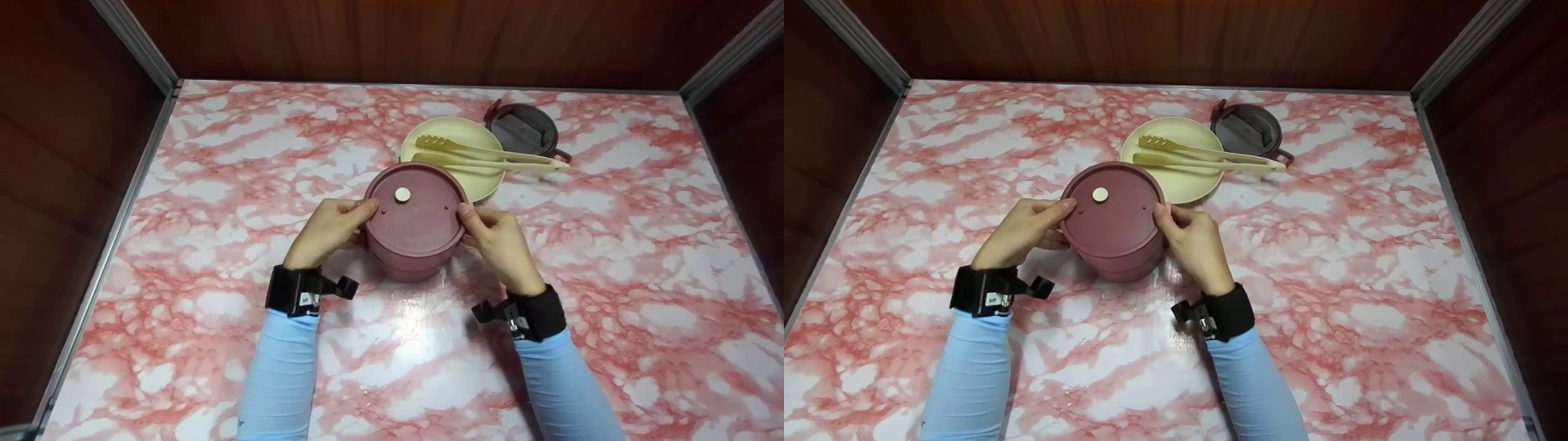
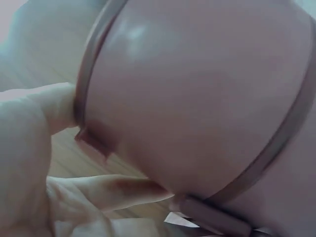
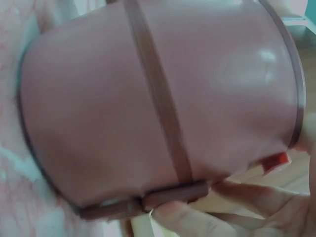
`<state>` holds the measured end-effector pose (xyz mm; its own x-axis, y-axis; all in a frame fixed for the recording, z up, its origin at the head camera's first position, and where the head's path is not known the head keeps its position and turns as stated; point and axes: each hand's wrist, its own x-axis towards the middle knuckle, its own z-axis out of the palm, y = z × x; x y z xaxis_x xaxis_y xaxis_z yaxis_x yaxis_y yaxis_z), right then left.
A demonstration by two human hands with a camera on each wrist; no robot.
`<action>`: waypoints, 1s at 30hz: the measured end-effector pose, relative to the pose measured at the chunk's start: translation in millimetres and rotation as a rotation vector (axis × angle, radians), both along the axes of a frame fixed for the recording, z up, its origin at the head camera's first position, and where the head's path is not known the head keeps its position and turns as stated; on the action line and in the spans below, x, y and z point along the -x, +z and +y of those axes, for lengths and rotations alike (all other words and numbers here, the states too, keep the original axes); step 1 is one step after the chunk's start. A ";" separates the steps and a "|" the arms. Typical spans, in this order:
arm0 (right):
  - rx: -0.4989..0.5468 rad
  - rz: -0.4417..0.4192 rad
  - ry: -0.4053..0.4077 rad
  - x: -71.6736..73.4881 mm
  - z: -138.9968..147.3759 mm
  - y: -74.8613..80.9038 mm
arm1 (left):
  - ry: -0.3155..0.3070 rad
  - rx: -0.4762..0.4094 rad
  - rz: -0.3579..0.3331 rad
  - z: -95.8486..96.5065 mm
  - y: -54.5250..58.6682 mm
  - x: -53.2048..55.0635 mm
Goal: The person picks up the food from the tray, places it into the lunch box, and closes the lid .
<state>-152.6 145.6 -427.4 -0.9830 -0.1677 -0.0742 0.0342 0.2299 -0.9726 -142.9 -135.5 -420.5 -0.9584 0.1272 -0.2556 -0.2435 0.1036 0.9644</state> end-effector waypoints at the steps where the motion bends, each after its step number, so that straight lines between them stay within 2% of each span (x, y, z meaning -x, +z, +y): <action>1: 0.005 -0.005 0.008 1.0 0.6 -1.0 | 0.003 0.012 0.003 -0.9 -0.4 -1.0; 8: 0.094 -0.036 0.060 1.9 3.1 -3.4 | 0.004 0.113 0.000 -2.3 -2.9 -8.8; 12: 0.091 0.008 0.045 0.0 -2.6 -1.8 | 0.073 0.217 0.036 2.1 -1.8 -9.9; 14: 0.080 0.036 0.003 0.3 -5.8 -1.3 | 0.106 0.249 0.051 4.4 -1.7 -8.6; 18: 0.068 0.050 -0.094 2.6 -9.7 -1.3 | 0.131 0.247 0.056 7.0 -0.9 -4.2; 24: 0.142 -0.001 -0.185 7.1 -9.8 2.7 | 0.134 0.197 0.071 7.8 2.6 4.0; 30: 0.151 0.009 -0.194 8.0 -10.9 4.8 | 0.120 0.193 0.074 6.7 1.7 7.8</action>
